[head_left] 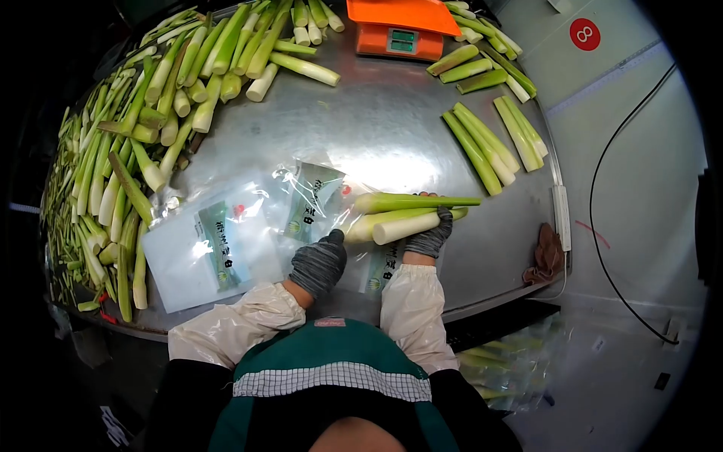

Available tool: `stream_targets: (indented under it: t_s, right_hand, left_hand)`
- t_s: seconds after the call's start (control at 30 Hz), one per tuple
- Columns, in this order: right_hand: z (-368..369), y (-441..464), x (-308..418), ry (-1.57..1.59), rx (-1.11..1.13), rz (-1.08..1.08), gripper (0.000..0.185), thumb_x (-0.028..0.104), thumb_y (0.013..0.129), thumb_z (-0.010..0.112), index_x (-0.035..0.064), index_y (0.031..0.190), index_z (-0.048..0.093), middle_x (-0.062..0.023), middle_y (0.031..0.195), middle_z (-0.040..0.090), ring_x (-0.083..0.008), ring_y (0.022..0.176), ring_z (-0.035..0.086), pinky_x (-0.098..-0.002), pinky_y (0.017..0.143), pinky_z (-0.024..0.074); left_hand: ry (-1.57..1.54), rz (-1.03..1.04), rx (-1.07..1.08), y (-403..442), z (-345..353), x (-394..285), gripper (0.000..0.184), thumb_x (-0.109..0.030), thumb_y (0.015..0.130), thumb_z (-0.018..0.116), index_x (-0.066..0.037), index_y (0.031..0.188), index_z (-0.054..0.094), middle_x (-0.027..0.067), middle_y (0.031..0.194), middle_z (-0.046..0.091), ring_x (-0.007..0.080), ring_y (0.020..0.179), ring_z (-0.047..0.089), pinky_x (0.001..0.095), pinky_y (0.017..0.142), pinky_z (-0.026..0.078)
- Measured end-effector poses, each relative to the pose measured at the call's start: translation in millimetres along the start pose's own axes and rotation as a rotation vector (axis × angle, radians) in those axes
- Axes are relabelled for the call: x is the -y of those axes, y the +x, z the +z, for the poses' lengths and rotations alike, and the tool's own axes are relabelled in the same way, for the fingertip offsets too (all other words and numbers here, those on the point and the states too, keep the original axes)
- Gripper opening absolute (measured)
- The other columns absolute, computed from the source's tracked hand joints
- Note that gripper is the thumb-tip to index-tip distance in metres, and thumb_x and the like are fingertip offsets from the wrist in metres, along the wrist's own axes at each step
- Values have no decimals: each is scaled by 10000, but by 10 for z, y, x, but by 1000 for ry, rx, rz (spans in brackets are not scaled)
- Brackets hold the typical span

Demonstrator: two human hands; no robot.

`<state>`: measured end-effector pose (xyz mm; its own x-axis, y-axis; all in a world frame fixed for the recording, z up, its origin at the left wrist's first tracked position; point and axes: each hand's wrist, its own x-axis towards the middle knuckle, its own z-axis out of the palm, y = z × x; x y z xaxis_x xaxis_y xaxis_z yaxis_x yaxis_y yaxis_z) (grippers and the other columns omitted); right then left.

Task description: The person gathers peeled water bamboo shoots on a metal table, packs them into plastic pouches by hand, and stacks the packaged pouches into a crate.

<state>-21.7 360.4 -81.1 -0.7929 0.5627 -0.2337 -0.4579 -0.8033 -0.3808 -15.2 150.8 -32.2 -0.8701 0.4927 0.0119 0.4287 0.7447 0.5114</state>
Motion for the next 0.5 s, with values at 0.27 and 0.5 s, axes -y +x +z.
stream_targets:
  t_s: [0.27,0.5]
  right_hand:
    - [127,-57,-96,27,-82,36,276,208,630,524,43,849,486,-83,826,511,-234,824,483,-394,818,384]
    - [208,-57,-86,-60,-266,13,244,220,661,484,43,829,501,-94,840,527,-249,812,505,-393,792,413]
  left_hand:
    - [7,30,-234,273,-31,51,171,-120,714,490,-81,878,460,143,577,530,332,492,517,402,456,408]
    - [-20,-145,-251,345,-18,207,186,-142,723,484,-81,896,453,150,523,508,338,490,518,431,465,402]
